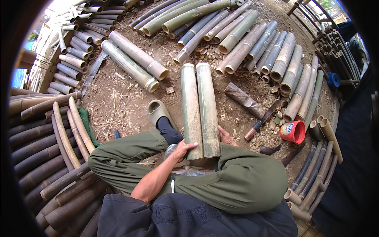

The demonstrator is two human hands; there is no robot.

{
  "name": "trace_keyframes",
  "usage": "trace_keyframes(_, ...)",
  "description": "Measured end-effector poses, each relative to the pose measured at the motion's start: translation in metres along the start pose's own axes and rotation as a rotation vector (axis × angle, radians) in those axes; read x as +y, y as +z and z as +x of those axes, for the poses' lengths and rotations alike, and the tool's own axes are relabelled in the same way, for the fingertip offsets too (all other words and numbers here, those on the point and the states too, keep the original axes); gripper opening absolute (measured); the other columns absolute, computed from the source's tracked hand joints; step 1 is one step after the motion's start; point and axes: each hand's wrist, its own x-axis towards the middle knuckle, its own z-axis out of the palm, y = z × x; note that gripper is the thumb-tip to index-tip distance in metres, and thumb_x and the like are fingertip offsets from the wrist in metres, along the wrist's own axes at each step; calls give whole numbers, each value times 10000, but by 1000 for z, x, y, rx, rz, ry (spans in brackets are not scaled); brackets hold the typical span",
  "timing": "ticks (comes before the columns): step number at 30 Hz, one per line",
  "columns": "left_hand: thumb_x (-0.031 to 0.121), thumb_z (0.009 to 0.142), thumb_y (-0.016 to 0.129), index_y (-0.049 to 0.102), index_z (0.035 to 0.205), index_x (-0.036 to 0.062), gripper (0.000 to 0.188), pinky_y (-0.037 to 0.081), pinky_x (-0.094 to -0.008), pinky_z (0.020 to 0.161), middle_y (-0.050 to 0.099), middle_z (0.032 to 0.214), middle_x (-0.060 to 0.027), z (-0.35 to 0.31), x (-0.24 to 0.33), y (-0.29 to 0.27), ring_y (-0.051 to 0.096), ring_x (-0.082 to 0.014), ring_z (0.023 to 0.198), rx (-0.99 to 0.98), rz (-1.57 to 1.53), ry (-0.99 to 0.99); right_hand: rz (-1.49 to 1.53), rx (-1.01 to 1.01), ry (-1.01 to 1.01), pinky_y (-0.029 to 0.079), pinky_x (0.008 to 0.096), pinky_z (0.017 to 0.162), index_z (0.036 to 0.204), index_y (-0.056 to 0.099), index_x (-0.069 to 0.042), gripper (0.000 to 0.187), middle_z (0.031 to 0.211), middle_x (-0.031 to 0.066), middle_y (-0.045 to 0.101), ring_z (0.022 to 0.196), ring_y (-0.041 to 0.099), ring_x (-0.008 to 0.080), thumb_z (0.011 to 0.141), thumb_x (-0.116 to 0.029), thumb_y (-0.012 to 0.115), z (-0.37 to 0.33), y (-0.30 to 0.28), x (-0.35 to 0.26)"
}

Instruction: The person holds and scrapes bamboo segments with a small blade, then uses a larger knife to smooth the edges and hollow out the center of a piece.

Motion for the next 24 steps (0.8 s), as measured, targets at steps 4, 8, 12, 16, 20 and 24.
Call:
trace_keyframes(4,226,777,784,442,1361,-54,732,459,-346,990,603,1241,-139,-26,33,34,593,-218,1110,35,-8,123,23,101,19,586,410,803,1254,531,47,646,1023,172,667,935,685,275,814,-403,675,-23,12,-1)
trace_keyframes(8,239,747,780,469,1327,-51,720,462,-346,970,604,1201,-130,-57,55,39,584,-205,1090,141,16,291,-232,114,-133,556,369,684,1148,571,38,541,917,146,663,746,667,229,823,-376,698,7,-32,11)
trace_keyframes(12,304,688,834,469,1318,-43,807,471,-354,933,602,1172,-123,-36,102,1,585,-203,1029,428,76,554,-270,80,-187,527,347,734,1233,530,26,575,948,86,623,821,626,193,809,-311,722,27,-49,22)
trace_keyframes(16,358,689,861,545,1192,-80,738,539,-362,814,648,1010,-123,-3,164,-86,645,-222,864,937,257,630,-345,62,-295,519,334,795,1324,470,12,625,1060,96,616,916,616,184,822,-262,723,37,-59,25)
trace_keyframes(20,334,661,892,617,1133,-105,701,553,-374,745,672,1018,-148,-19,204,-215,655,-212,842,1062,237,627,-484,86,-344,476,315,890,1348,455,27,711,1140,102,610,1017,581,177,786,-263,781,49,-50,27)
trace_keyframes(24,283,678,864,610,1149,-100,658,558,-400,698,674,1013,-157,-21,214,-242,670,-238,855,1108,80,366,-689,229,-384,449,329,967,1333,464,57,793,1208,159,613,1107,578,205,754,-352,819,47,-72,29)
